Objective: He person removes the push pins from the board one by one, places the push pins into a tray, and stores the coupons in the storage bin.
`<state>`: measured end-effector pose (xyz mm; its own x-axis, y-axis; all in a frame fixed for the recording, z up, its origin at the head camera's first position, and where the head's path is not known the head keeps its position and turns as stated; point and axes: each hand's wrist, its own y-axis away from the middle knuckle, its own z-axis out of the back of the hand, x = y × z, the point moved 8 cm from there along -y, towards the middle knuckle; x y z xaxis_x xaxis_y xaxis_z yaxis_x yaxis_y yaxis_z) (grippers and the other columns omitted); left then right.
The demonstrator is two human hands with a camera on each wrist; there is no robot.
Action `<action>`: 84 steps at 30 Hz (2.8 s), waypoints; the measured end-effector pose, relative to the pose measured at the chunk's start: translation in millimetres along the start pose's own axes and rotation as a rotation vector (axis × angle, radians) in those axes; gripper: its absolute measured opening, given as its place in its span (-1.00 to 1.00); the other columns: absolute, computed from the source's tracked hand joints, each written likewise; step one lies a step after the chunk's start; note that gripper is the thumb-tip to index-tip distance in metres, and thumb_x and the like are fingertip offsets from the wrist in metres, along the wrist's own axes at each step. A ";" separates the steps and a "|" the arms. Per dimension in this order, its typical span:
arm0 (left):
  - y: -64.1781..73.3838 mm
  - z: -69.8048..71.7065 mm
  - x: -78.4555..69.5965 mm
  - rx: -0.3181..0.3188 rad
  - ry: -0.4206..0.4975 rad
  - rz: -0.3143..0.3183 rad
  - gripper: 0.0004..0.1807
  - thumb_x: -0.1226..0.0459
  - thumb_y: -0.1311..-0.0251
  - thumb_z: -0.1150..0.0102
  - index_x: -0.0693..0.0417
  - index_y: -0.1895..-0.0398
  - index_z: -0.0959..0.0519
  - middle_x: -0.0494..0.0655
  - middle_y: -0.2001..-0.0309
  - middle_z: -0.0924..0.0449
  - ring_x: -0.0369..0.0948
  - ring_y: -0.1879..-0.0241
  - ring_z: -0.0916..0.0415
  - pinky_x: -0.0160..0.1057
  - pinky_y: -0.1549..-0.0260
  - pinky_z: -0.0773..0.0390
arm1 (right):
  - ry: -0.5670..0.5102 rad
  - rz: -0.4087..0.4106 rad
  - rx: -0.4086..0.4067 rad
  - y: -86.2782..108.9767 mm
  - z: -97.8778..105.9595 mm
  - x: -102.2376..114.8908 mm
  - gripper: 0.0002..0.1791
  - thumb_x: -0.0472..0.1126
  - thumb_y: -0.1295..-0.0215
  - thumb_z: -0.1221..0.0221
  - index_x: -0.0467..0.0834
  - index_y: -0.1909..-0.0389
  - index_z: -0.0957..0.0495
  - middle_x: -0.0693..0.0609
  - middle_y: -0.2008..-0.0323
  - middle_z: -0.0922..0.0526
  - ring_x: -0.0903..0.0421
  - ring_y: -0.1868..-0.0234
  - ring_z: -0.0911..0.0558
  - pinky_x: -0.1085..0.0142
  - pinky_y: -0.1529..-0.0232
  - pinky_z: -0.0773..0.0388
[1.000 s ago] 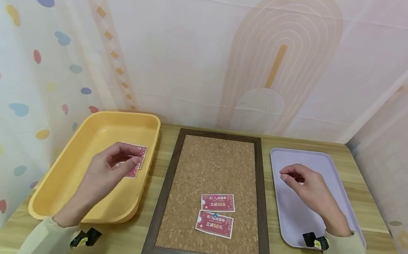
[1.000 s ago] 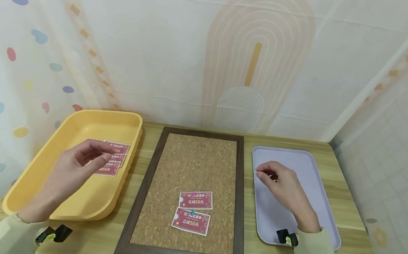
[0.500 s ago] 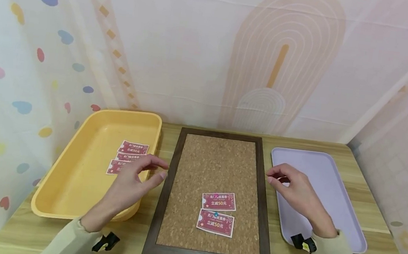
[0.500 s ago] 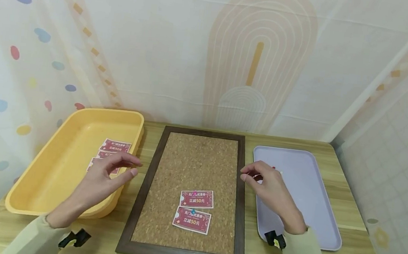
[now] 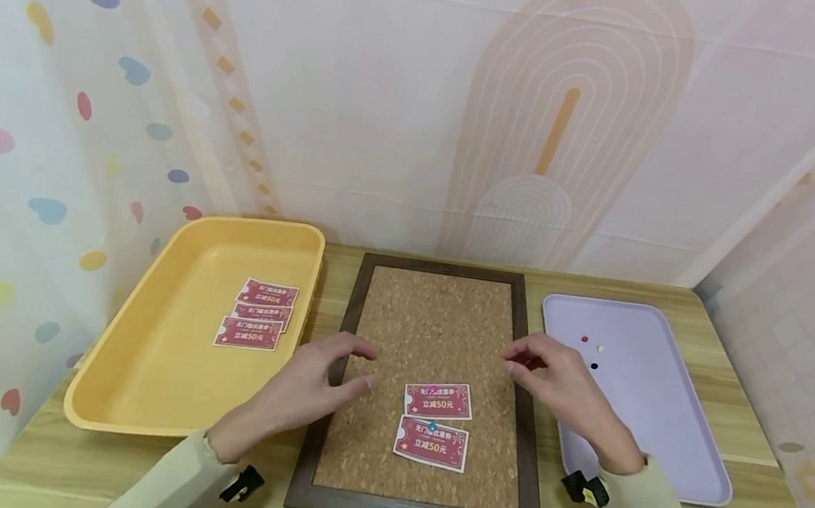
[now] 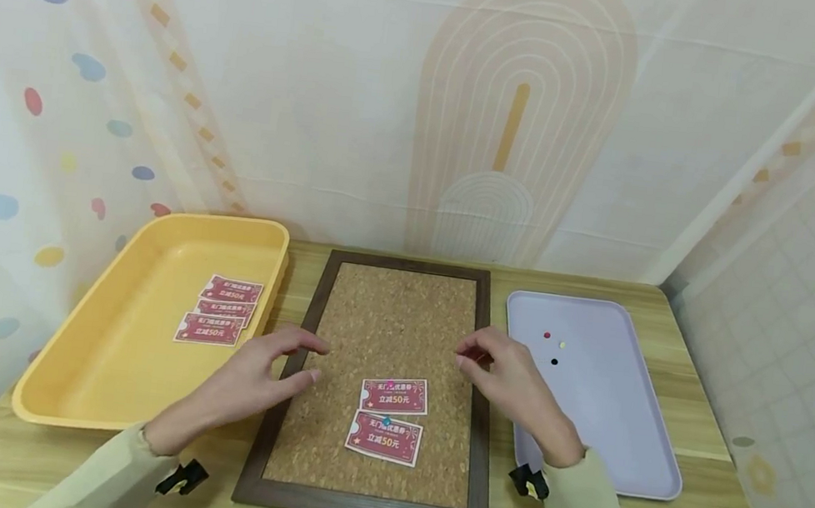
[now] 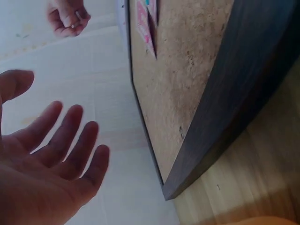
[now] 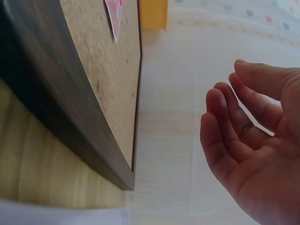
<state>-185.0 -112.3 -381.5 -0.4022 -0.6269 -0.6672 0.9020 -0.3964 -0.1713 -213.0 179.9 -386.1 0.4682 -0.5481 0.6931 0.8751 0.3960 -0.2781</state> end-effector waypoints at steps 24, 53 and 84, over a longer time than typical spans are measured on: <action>-30.3 -60.2 5.6 0.266 -0.164 0.020 -0.60 0.14 -0.37 -0.32 0.19 -0.14 -0.66 0.03 -0.04 -0.60 -0.04 -0.03 -0.54 0.02 -0.05 -0.55 | 0.066 0.057 0.305 -16.6 -68.3 18.4 -0.96 -0.23 -0.44 -0.30 -0.09 0.17 -0.70 0.19 0.27 -0.68 0.28 0.24 -0.60 0.29 0.17 -0.61; -48.1 -79.7 14.2 0.299 -0.274 0.023 -0.57 0.14 0.00 -0.65 0.04 0.11 -0.66 -0.08 0.16 -0.49 -0.17 0.27 -0.35 -0.15 0.29 -0.43 | 0.090 -0.102 0.446 -39.7 -104.8 6.6 -0.94 -0.24 -0.39 -0.31 -0.07 0.20 -0.74 0.21 0.34 -0.70 0.29 0.36 -0.57 0.29 0.24 -0.52; -55.0 -83.3 19.4 0.347 -0.183 0.089 -0.73 0.30 0.01 -0.63 0.04 0.26 -0.71 -0.14 0.24 -0.47 -0.19 0.27 -0.32 -0.18 0.28 -0.37 | 0.121 -0.105 0.469 -43.0 -114.3 6.3 -0.93 -0.26 -0.35 -0.36 -0.05 0.32 -0.68 0.23 0.49 -0.60 0.28 0.50 -0.50 0.34 0.39 -0.41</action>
<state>-229.3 -46.8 -445.4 -0.3744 -0.7655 -0.5233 0.8405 -0.5185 0.1572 -233.7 75.1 -445.8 0.4156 -0.6732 0.6117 0.7820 0.6078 0.1376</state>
